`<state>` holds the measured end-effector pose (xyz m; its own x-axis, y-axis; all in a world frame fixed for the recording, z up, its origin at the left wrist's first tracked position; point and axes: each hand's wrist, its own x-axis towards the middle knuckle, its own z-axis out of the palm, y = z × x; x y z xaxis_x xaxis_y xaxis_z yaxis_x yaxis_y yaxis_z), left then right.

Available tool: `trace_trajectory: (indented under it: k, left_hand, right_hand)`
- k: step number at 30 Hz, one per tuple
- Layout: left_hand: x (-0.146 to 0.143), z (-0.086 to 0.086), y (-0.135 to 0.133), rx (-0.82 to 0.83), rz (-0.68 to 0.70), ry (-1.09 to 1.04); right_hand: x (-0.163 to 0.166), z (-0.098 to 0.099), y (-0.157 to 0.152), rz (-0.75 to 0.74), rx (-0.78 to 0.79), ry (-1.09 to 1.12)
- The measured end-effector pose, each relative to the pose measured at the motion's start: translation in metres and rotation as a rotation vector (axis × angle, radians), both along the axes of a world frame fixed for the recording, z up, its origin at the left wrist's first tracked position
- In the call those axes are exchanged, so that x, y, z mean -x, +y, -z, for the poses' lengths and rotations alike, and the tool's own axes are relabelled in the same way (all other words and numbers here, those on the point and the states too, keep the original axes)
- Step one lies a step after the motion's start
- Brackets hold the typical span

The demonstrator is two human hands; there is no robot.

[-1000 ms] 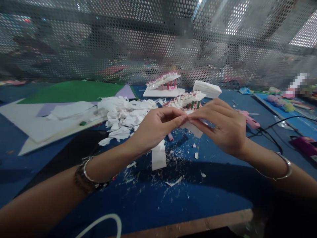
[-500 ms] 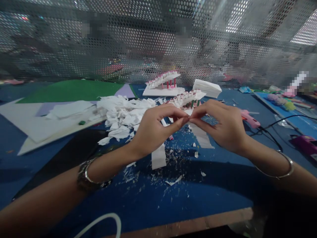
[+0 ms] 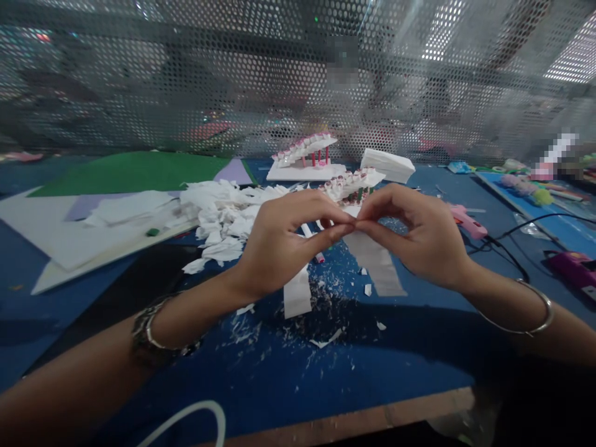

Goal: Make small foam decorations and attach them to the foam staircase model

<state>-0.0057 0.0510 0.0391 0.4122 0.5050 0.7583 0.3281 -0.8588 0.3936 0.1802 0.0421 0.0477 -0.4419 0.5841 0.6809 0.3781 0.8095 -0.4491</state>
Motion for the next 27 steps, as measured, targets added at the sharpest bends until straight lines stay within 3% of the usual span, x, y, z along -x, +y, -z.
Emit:
trace_trajectory:
  k: [3,7,11,18,21,27]
  left_hand:
    - [-0.0015,0.0007,-0.0005,0.187,0.014,-0.089]
    - [-0.0034,0.0004,-0.0024,0.438,0.038,-0.161]
    - [-0.0036,-0.0017,-0.0041,0.570,0.088,-0.198]
    - [-0.0018,-0.0025,-0.0019,0.649,0.069,-0.175]
    - [-0.0017,-0.0005,0.0005,0.597,0.081,-0.152]
    - [-0.0022,0.0006,0.0011,0.496,0.095,-0.105]
  right_hand:
    - [-0.0009,-0.0007,-0.0008,-0.034,0.015,0.055]
    - [-0.0021,-0.0035,-0.0036,0.007,-0.157,-0.058]
    - [-0.0020,-0.0068,-0.0054,0.020,-0.240,-0.134]
    - [-0.0018,-0.0076,-0.0066,0.090,-0.378,-0.176]
    - [-0.0033,-0.0050,-0.0051,0.111,-0.446,-0.210]
    - [-0.0050,-0.0027,-0.0035,0.094,-0.438,-0.204]
